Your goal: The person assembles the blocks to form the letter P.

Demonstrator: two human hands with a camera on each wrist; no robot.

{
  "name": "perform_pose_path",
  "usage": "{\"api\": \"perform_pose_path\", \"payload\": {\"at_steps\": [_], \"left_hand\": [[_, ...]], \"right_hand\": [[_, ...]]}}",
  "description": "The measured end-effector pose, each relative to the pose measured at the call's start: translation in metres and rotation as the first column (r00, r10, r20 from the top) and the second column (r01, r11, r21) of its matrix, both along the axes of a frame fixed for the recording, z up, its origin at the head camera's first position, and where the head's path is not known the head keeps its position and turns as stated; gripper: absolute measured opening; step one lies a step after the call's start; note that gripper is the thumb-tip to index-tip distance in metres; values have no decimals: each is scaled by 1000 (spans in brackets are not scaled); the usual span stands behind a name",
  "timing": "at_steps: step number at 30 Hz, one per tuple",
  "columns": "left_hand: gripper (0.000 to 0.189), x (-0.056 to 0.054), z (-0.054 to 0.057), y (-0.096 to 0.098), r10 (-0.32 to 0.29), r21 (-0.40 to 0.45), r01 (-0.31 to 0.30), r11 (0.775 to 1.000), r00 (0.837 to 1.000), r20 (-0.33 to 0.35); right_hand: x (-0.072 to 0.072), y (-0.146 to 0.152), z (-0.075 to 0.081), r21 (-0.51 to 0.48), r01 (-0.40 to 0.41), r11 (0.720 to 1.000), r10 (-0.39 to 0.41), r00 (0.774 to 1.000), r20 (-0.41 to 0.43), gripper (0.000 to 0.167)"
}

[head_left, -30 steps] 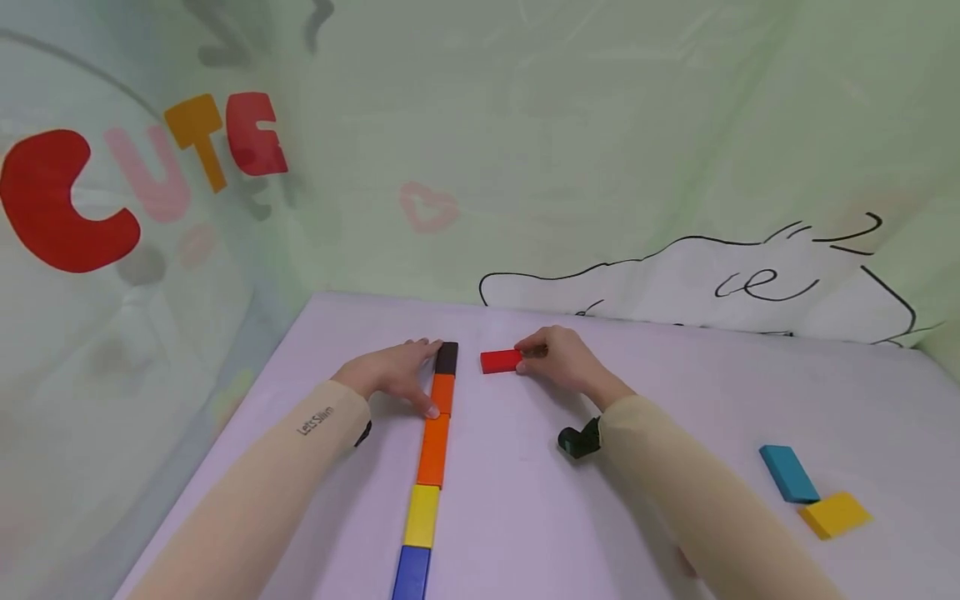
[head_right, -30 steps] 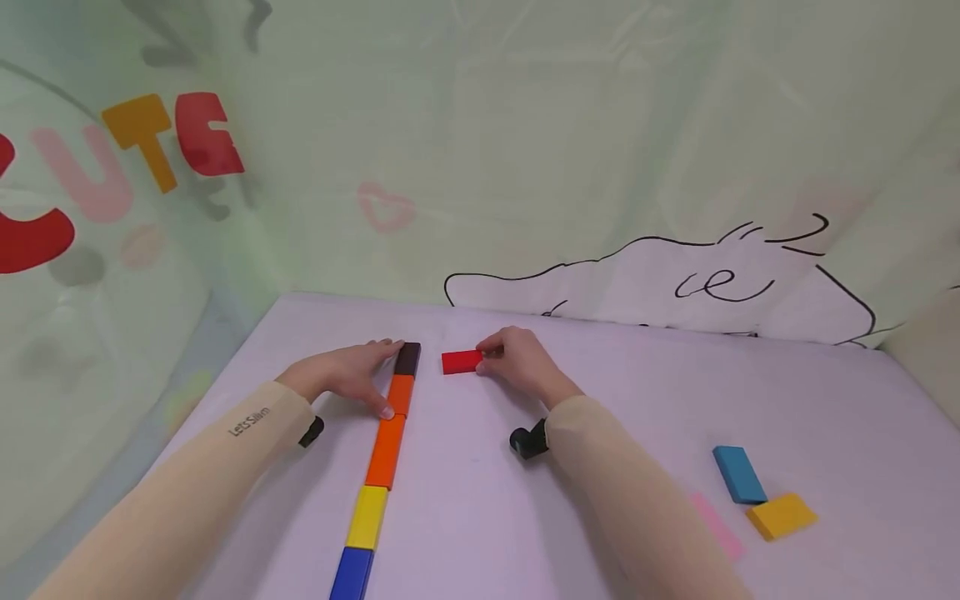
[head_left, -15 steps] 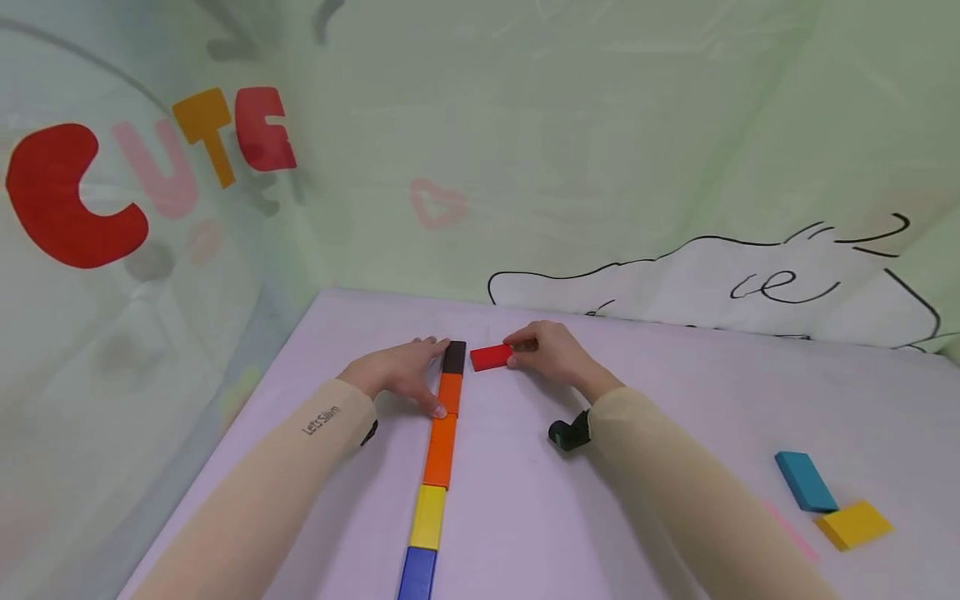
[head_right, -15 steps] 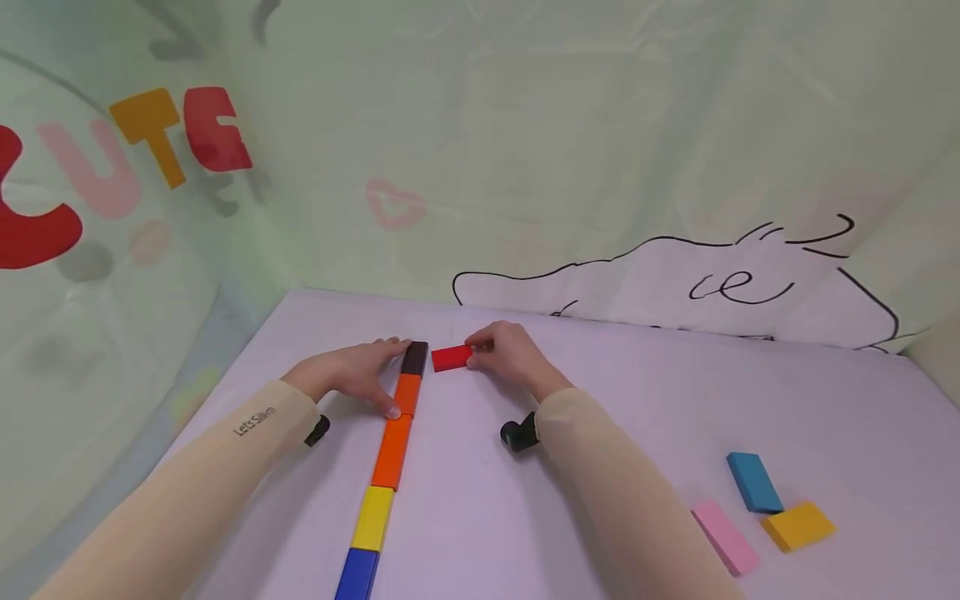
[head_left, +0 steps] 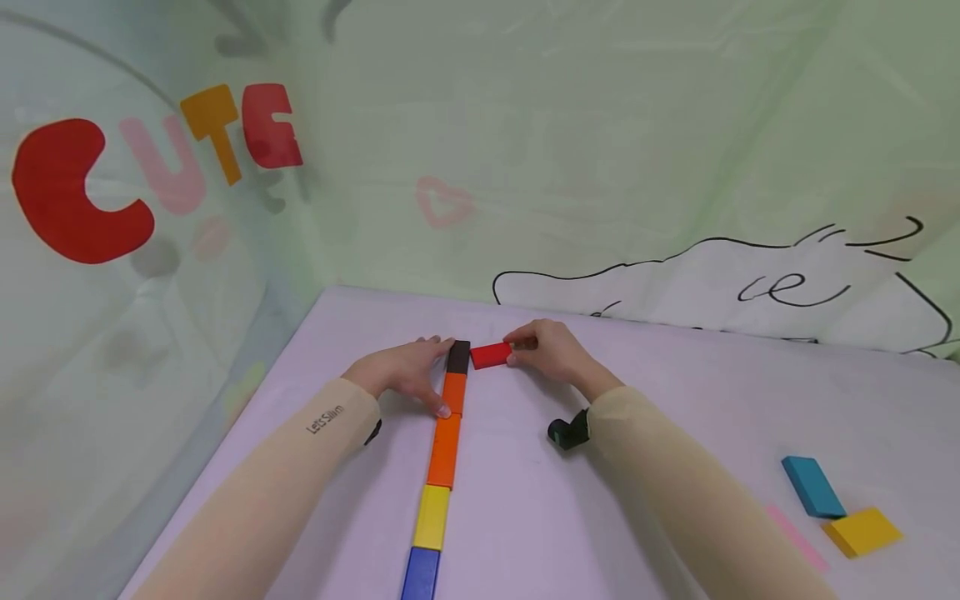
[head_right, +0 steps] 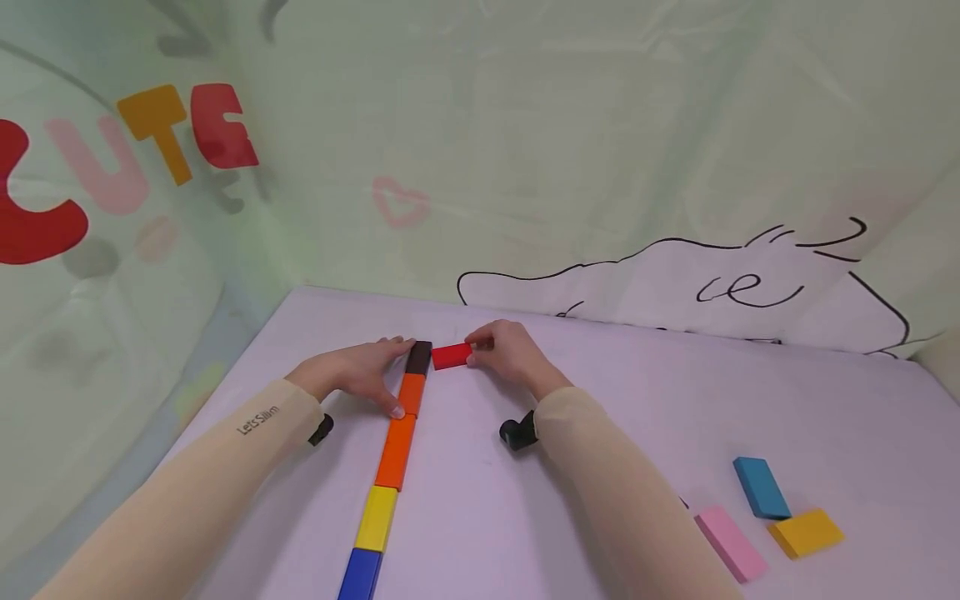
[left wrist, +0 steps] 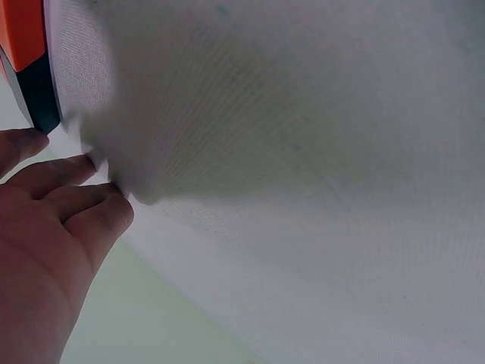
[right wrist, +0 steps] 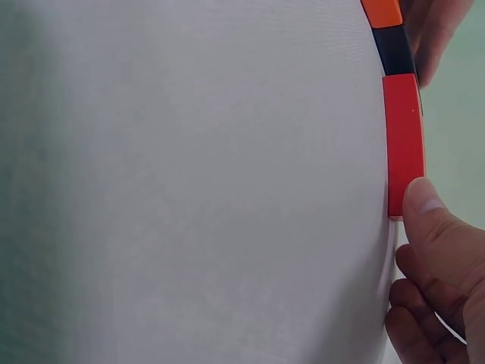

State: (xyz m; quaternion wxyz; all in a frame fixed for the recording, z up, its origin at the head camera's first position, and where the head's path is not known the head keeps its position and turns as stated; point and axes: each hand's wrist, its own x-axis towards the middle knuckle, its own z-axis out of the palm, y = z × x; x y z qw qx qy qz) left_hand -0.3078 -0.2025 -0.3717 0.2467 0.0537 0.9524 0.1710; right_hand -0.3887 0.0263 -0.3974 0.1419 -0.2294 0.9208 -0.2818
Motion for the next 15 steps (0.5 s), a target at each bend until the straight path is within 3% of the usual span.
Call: {"api": "perform_pose_path", "payload": {"at_steps": [15], "left_hand": [[105,1,3,2,13,-5,-13,1000,1000,4]], "right_hand": [[-3,-1,-2,8,10,1000,-10,1000,4,40]]}}
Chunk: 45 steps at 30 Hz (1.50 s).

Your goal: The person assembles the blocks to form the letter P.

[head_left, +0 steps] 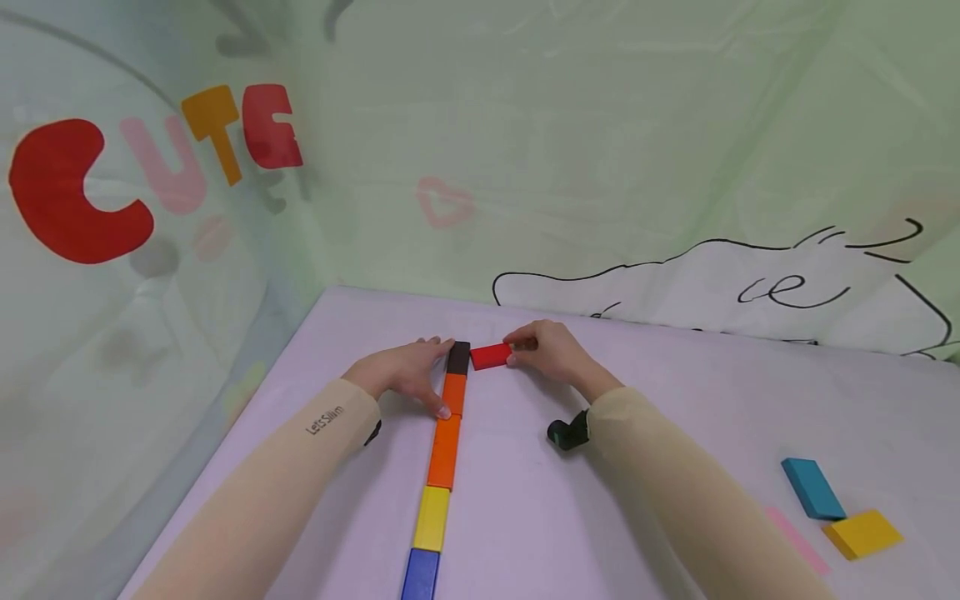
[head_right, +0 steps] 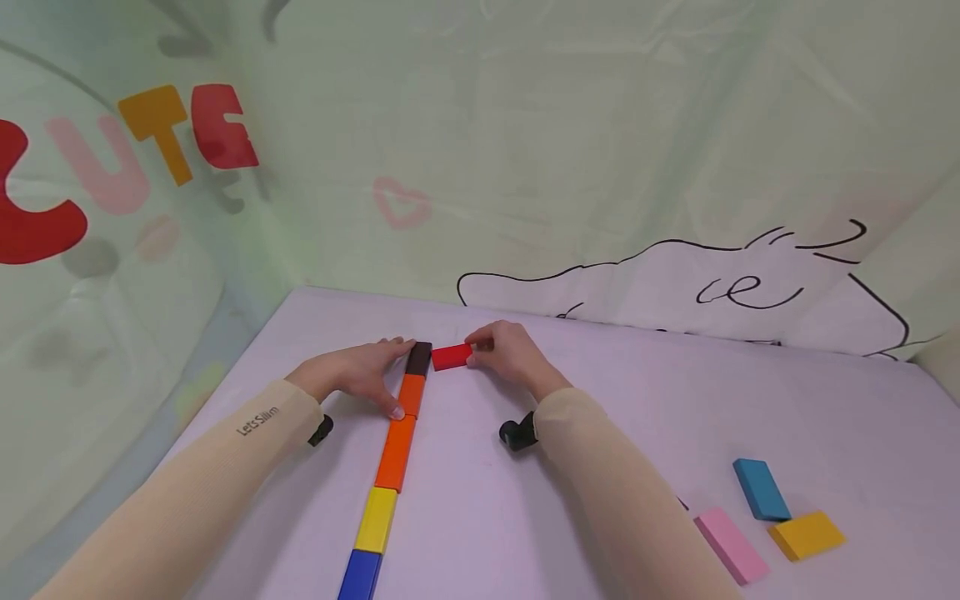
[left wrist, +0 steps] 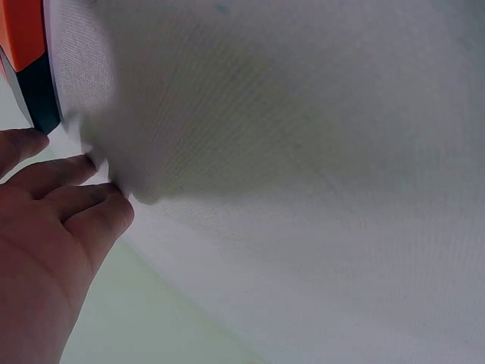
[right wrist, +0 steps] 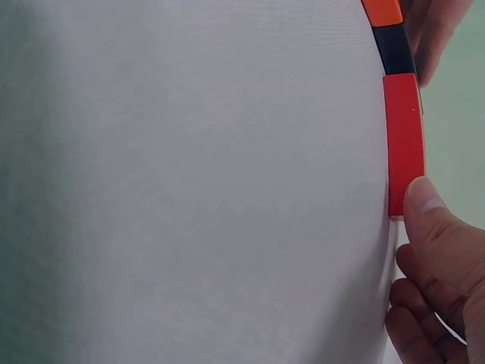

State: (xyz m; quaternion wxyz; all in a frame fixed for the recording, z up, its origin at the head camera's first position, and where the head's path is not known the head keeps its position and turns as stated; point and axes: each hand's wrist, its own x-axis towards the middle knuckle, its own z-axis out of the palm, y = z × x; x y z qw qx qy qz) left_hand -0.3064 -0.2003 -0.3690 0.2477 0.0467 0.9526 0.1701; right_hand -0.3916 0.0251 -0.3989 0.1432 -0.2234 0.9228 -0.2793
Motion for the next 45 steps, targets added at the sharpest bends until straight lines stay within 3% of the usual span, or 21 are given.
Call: {"api": "perform_pose_path", "payload": {"at_steps": [45], "left_hand": [[105,1,-1,-3,-8,34,8,999,1000,-7]], "right_hand": [[2,-1,1,-2,9,1000,-9,1000,9,40]]}}
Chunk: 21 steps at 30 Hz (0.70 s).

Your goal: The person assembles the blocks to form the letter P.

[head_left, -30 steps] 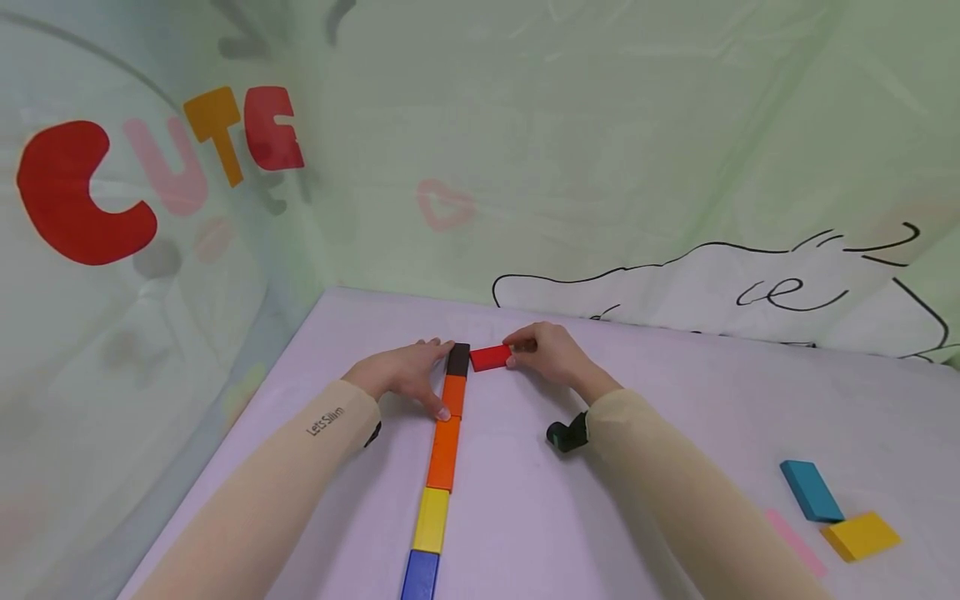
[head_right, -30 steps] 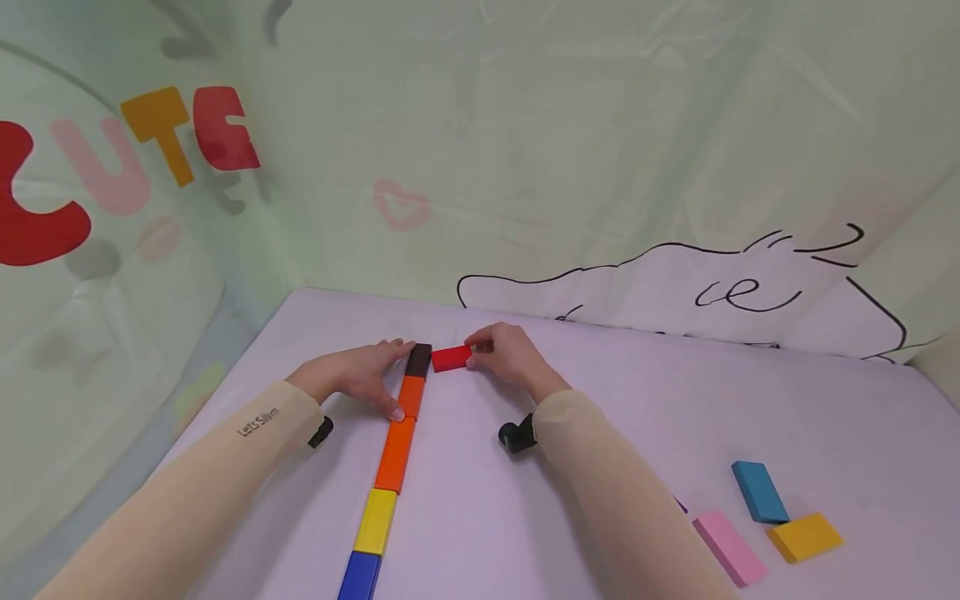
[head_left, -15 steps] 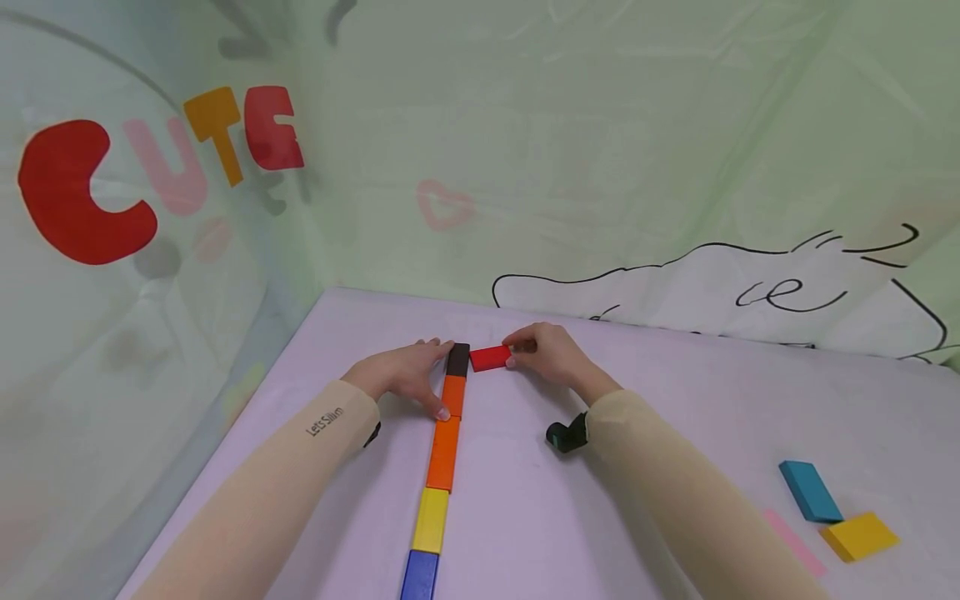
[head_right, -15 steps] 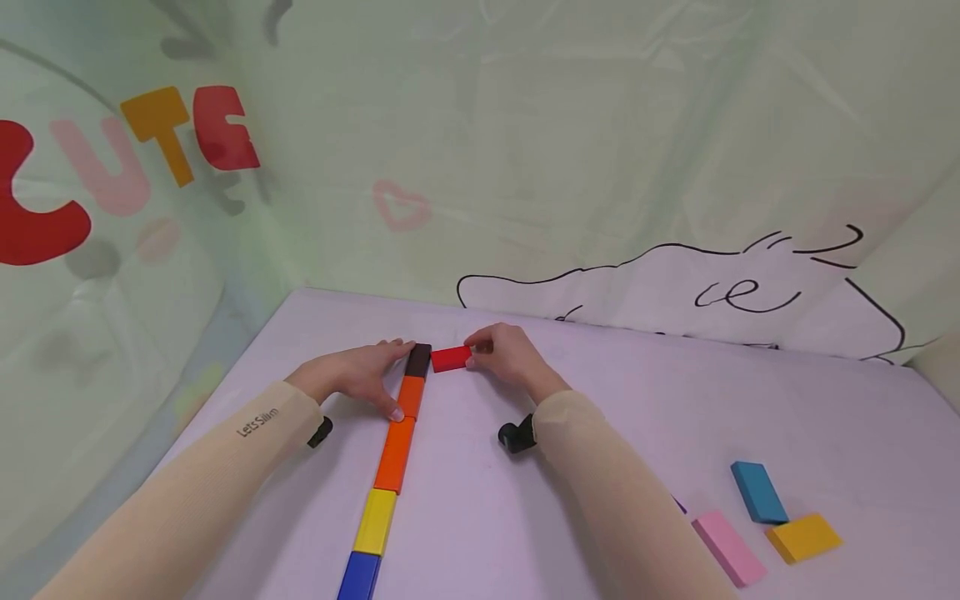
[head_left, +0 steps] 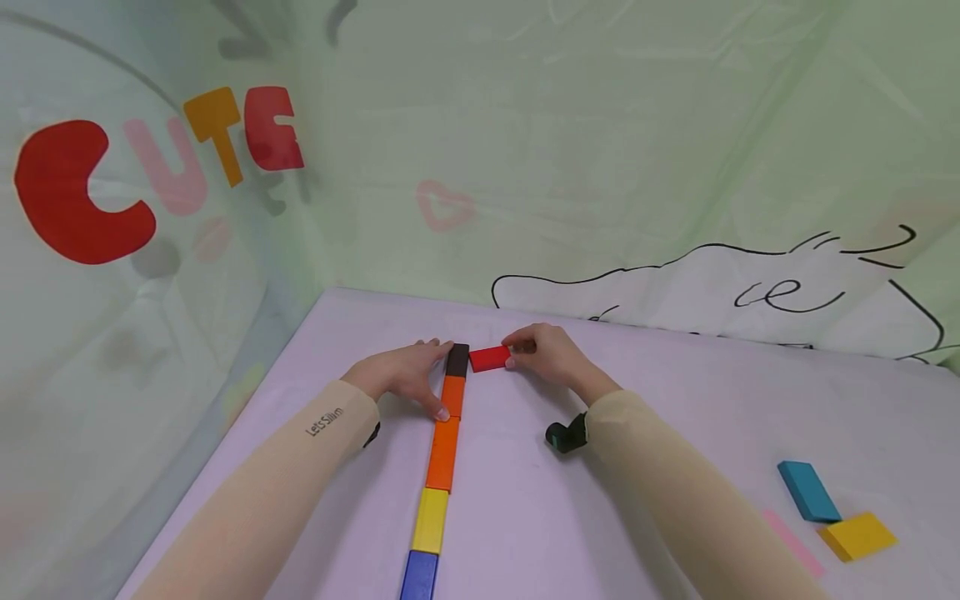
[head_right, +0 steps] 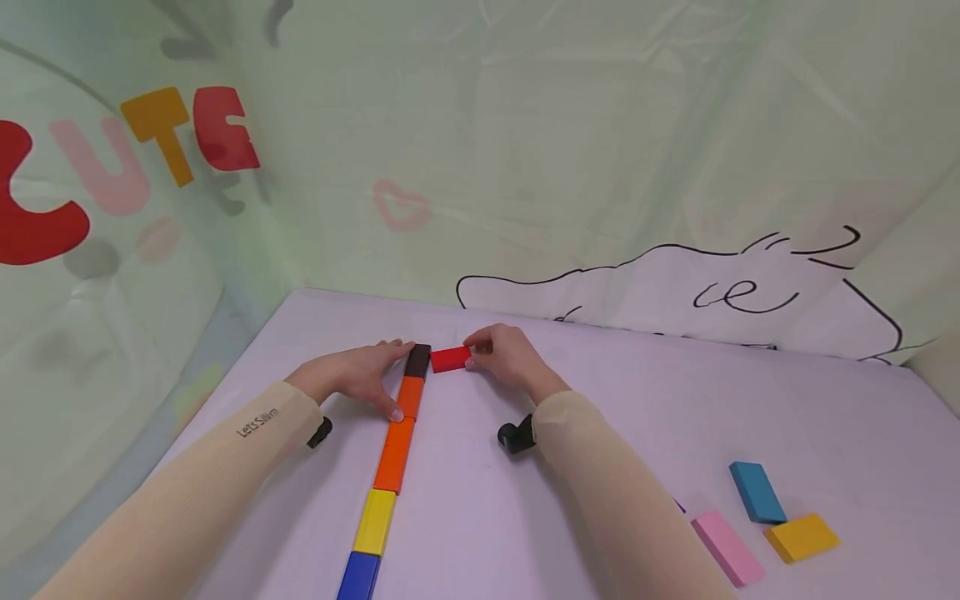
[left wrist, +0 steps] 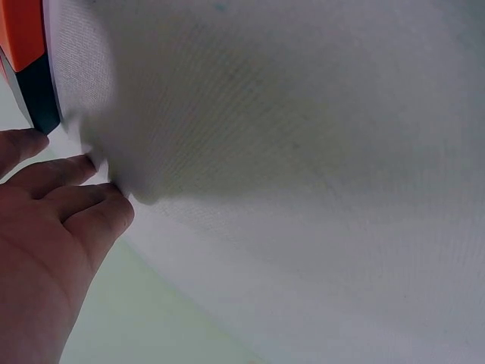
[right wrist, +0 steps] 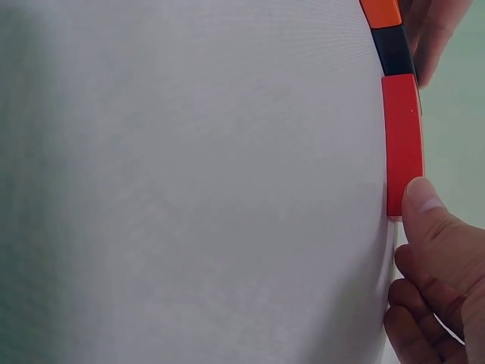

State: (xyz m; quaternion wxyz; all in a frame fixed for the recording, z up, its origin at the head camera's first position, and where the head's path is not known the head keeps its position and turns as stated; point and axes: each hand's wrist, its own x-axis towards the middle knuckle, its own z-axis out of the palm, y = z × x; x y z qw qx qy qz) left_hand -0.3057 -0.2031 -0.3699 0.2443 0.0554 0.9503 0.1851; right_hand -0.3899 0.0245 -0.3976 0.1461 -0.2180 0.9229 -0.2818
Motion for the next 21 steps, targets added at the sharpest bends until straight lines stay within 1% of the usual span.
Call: {"api": "perform_pose_path", "payload": {"at_steps": [8,13,18,21], "left_hand": [[105,0,2,4,-8,-2,8,1000,1000,-1],[104,1,1,5,-3,-7,3,1000,1000,-2],[104,2,1,4,11,-1,-11,1000,1000,-4],[104,2,0,1,10,-4,-10,1000,1000,-5]], "right_hand": [[5,6,4,-2,-6,1000,6,1000,-3,44],[6,13,7,10,-27,1000,27,1000,-15,44],[9,29,11,44,-69,997,72,996,-53,44],[13,44,14,61,-78,995,81,995,-55,44]]}}
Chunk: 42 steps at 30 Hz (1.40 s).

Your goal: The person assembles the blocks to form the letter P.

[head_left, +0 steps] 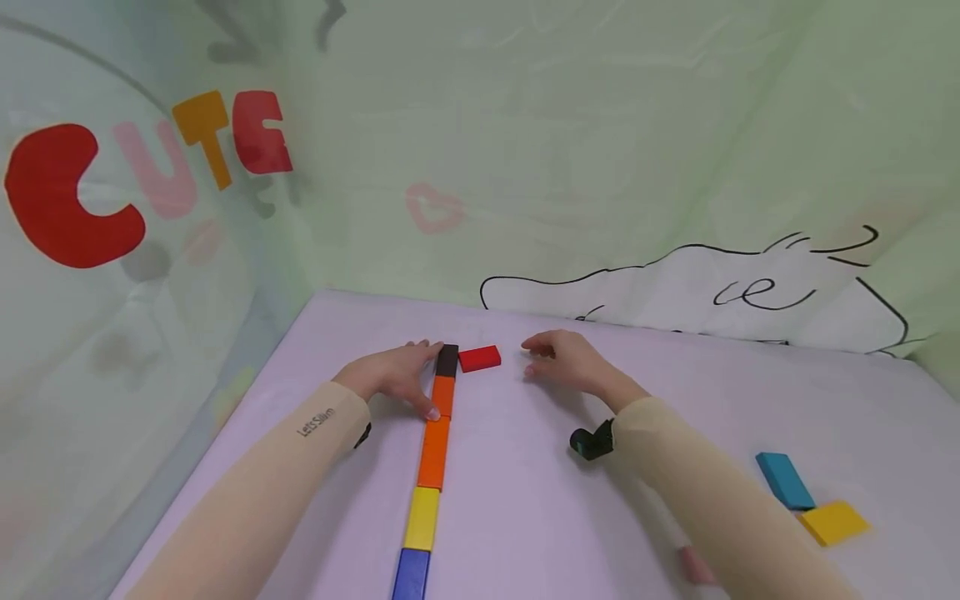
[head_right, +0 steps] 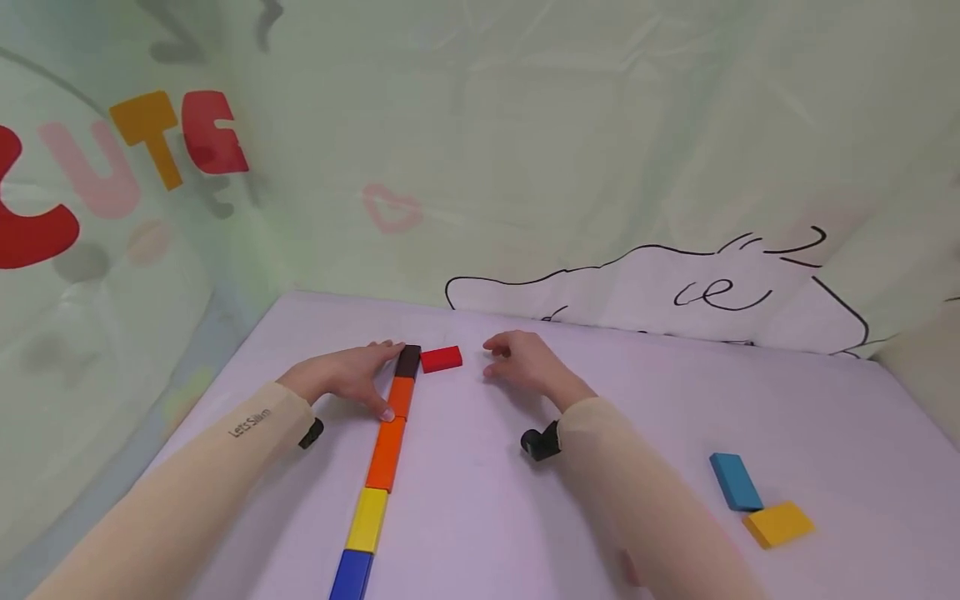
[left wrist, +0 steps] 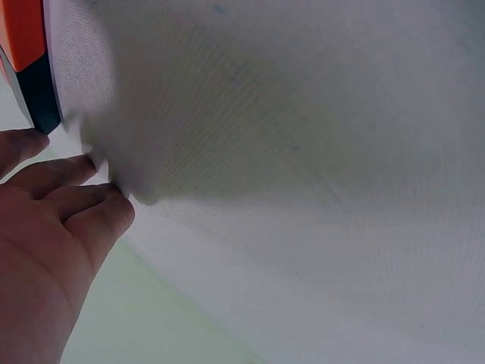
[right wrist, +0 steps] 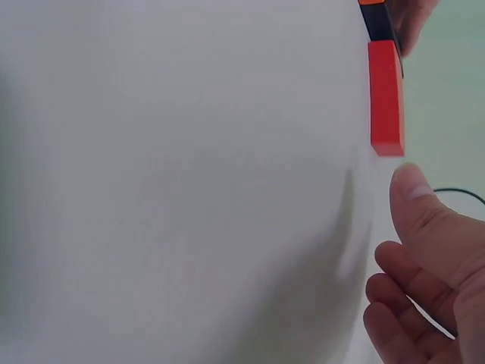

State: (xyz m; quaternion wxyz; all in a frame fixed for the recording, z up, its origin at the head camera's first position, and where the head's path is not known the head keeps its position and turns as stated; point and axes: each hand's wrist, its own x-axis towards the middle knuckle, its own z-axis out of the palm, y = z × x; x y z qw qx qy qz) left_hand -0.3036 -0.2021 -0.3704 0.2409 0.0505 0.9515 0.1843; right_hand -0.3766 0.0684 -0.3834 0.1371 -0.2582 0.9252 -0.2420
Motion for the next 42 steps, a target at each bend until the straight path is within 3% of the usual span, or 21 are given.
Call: {"api": "perform_pose_path", "payload": {"at_steps": [7,13,22,28,35,38,42], "left_hand": [[104,-3,-1,-5,-19,-26,19,999,1000,-1],[103,-6,-3,-11,-34,-32,34,999,999,-10],[104,-9,-10,-21,-42,-15,42,999,999,-18],[105,-7,-11,-24,-39,-6,39,999,999,-20],[105,-6,-9,-24,-44,-12,44,999,999,-23],[104,-6,-9,-24,-36,-16,36,999,999,-19],[104,-5,-9,-23,-43,-15,43,999,999,-24]], "right_hand": [[14,50,18,35,3,999,-2,999,-38,49],[34,103,31,54,67,996,-61,993,-104,53],[67,192,18,102,207,973,-188,967,-172,54],[84,240,4,195,317,928,-290,945,-153,63],[103,260,-8,304,412,859,-388,911,-141,76],[107,259,-11,318,433,843,-408,901,-146,75],[109,257,-13,308,434,847,-404,901,-160,68]]}}
